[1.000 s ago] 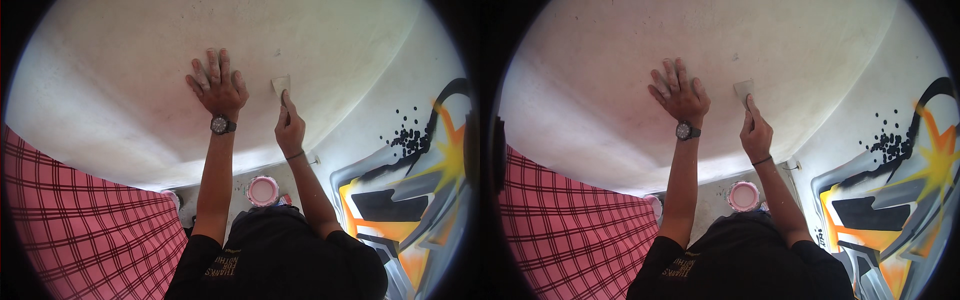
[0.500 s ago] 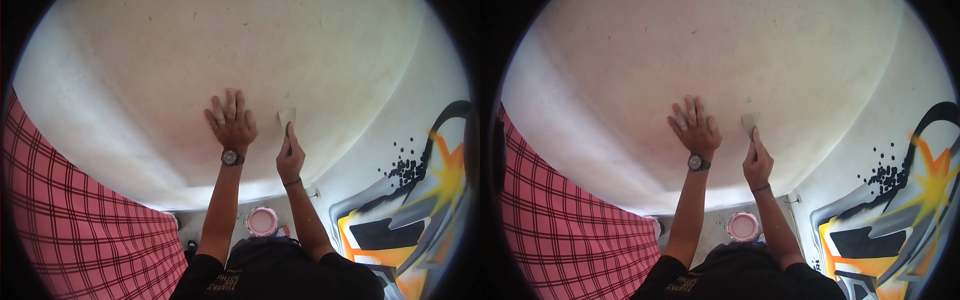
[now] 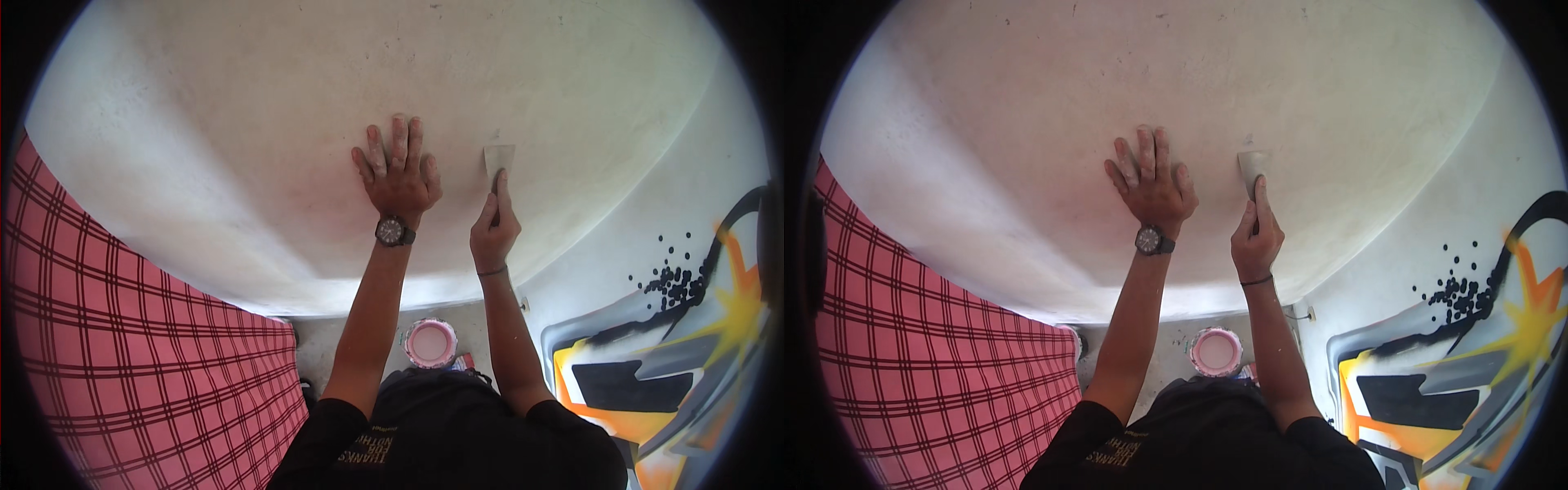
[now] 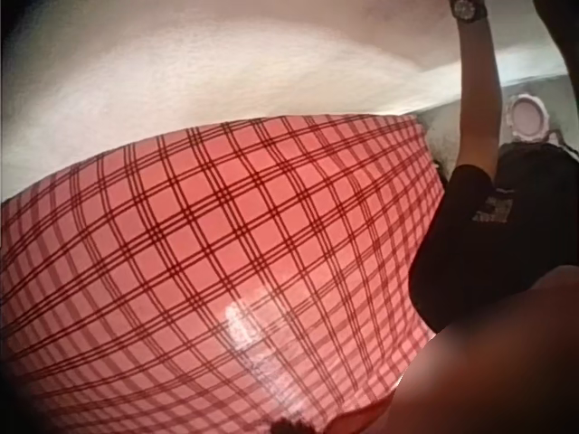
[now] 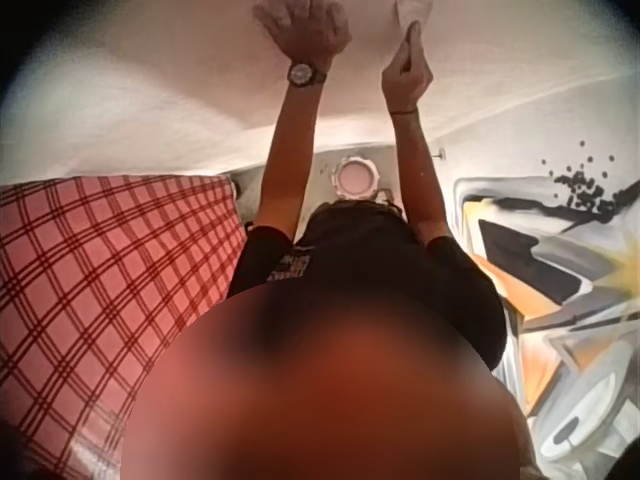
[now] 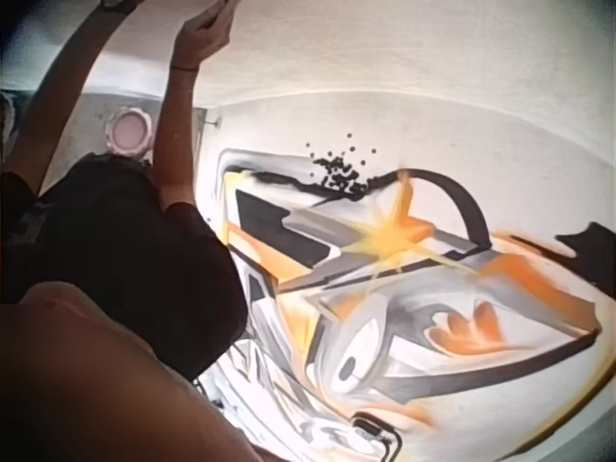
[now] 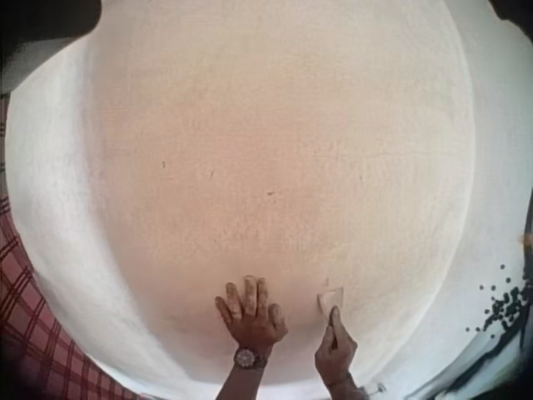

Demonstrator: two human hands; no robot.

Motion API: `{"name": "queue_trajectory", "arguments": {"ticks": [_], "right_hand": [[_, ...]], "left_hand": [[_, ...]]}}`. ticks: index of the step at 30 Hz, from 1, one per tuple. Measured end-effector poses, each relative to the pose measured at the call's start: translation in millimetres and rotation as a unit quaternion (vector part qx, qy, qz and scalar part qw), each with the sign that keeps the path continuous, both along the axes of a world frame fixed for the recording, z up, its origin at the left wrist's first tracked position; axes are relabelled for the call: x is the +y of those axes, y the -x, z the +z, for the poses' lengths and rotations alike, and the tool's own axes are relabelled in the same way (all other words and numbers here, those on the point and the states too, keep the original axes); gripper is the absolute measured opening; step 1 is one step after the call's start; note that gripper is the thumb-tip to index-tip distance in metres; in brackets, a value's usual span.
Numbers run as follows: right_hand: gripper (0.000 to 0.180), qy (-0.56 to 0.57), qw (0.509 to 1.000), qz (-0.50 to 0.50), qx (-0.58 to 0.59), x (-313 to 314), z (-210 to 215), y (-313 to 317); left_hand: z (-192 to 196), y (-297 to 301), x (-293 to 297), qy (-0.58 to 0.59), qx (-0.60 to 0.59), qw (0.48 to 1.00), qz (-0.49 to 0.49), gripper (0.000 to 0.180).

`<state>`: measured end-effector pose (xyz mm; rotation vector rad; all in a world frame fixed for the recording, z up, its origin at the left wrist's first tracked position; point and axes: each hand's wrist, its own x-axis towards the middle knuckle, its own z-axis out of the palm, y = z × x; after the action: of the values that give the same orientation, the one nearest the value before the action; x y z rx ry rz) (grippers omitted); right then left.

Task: Scraping and applying plaster compound to a ceiling using a putty knife.

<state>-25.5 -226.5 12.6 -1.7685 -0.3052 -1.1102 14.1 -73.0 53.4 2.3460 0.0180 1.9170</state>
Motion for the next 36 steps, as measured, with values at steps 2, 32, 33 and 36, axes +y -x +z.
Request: {"name": "queue_trajectory", "arguments": {"ticks": [2,32,33,36], "right_hand": [[0.04,0.032,0.999,-0.012,0.019,-4.0,-30.9,3.8],[0.04,0.035,0.998,0.027,0.047,-11.3,-18.6,5.6],[0.041,0.028,0.997,0.042,0.056,-12.1,-34.8,7.4],[0.041,0.026,0.988,0.056,0.143,-13.2,-38.9,13.6]], "left_hand": [[2.7,-0.9,-1.2,0.004,-0.002,1.0,-0.011,0.055],[-65.0,1.6,16.2,0.033,0.001,0.999,-0.015,0.054],[-66.4,-0.3,16.5,0.027,-0.005,1.0,-0.01,0.055],[-64.4,-3.0,14.1,0.025,-0.007,1.0,-0.013,0.054]]}}
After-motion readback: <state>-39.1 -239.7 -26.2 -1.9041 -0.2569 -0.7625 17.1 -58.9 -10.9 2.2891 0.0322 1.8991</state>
